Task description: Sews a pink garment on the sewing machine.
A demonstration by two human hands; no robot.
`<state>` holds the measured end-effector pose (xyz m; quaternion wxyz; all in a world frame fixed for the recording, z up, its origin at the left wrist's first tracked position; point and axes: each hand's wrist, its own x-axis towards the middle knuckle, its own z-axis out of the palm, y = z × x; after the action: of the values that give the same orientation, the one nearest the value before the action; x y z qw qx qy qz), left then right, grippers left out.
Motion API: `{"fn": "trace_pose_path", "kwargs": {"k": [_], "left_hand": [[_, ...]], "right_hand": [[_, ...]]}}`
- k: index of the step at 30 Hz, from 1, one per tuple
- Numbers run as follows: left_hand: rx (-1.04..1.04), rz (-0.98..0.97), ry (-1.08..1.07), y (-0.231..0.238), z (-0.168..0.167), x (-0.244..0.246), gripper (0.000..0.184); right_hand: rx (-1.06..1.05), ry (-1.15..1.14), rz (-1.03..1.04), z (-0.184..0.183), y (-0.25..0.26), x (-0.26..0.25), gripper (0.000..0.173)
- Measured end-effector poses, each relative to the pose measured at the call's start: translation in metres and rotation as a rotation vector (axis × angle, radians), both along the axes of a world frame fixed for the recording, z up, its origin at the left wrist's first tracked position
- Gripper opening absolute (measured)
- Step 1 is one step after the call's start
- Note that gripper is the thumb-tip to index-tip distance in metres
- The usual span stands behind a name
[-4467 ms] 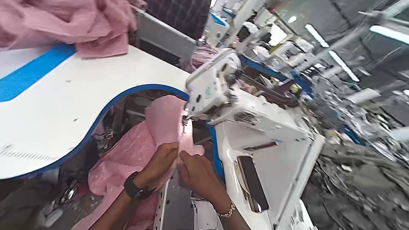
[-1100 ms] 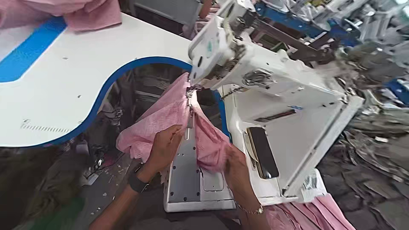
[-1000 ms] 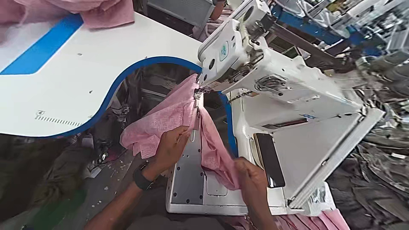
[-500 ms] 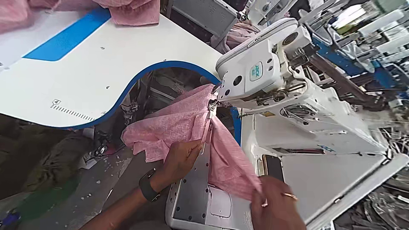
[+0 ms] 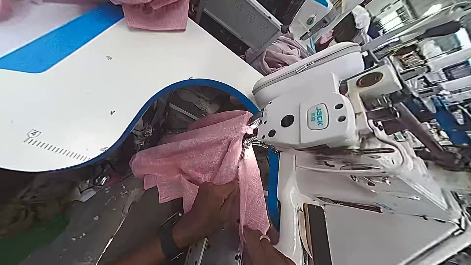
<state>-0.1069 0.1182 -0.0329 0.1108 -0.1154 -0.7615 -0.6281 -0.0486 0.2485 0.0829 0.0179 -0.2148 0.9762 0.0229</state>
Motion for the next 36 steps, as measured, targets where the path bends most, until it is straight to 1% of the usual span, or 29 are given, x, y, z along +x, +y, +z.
{"fn": "trace_pose_path", "kwargs": {"k": [2, 4, 6, 8, 11, 13, 14, 17, 19, 20, 21, 22, 23, 25, 27, 29, 31, 34, 36], "left_hand": [[-0.067, 0.01, -0.01, -0.001, 0.007, -0.003, 0.036], [-0.127, -0.049, -0.017, -0.008, 0.014, 0.001, 0.038], [-0.132, -0.121, -0.006, -0.014, 0.013, 0.007, 0.037], [-0.118, -0.162, 0.023, -0.017, 0.008, 0.009, 0.032], [-0.187, -0.113, 0.058, -0.015, 0.007, 0.012, 0.029], [-0.233, -0.084, 0.055, -0.015, 0.01, 0.011, 0.031], [-0.231, -0.096, 0.041, -0.015, 0.011, 0.009, 0.031], [-0.159, -0.218, -0.042, -0.021, 0.013, 0.004, 0.027], [-0.098, -0.276, -0.082, -0.024, 0.013, -0.002, 0.028], [-0.071, -0.313, -0.12, -0.026, 0.014, -0.005, 0.031], [-0.044, -0.348, -0.164, -0.028, 0.015, -0.009, 0.035], [-0.02, -0.369, -0.19, -0.03, 0.014, -0.013, 0.038], [0.001, -0.385, -0.208, -0.03, 0.014, -0.017, 0.04], [0.007, -0.384, -0.205, -0.028, 0.012, -0.018, 0.039], [-0.032, -0.38, -0.205, -0.028, 0.015, -0.018, 0.036], [-0.053, -0.372, -0.208, -0.03, 0.019, -0.02, 0.04], [-0.058, -0.358, -0.204, -0.027, 0.018, -0.017, 0.04], [-0.063, -0.338, -0.175, -0.027, 0.018, -0.016, 0.038], [-0.064, -0.321, -0.164, -0.027, 0.018, -0.016, 0.038]], "right_hand": [[-0.031, 0.002, -0.024, 0.003, 0.001, -0.004, 0.018], [-0.066, -0.004, -0.022, 0.0, 0.004, -0.004, 0.019], [-0.089, -0.019, -0.018, -0.006, 0.007, -0.004, 0.017], [-0.108, -0.004, -0.026, -0.011, 0.009, -0.007, 0.016], [-0.146, 0.045, -0.003, -0.022, 0.013, -0.011, 0.018], [-0.219, 0.061, 0.007, -0.032, 0.013, -0.013, 0.02], [-0.263, 0.083, 0.006, -0.037, 0.013, -0.014, 0.022], [-0.339, 0.196, 0.001, -0.04, 0.011, -0.02, 0.026], [-0.29, 0.215, -0.045, -0.04, 0.006, -0.023, 0.025], [-0.241, 0.155, -0.103, -0.039, 0.003, -0.024, 0.024], [-0.199, 0.036, -0.184, -0.035, 0.0, -0.025, 0.025], [-0.169, -0.089, -0.25, -0.027, -0.003, -0.028, 0.026], [-0.151, -0.166, -0.263, -0.016, -0.005, -0.033, 0.026], [-0.146, -0.171, -0.125, -0.004, 0.0, -0.035, 0.02], [-0.167, -0.175, -0.007, -0.006, 0.008, -0.037, 0.019], [-0.106, -0.242, -0.038, -0.007, 0.012, -0.038, 0.021], [-0.049, -0.287, -0.066, 0.0, 0.012, -0.036, 0.022], [-0.098, -0.21, 0.024, 0.002, 0.011, -0.04, 0.025], [-0.084, -0.201, 0.009, -0.003, 0.009, -0.042, 0.025]]}}
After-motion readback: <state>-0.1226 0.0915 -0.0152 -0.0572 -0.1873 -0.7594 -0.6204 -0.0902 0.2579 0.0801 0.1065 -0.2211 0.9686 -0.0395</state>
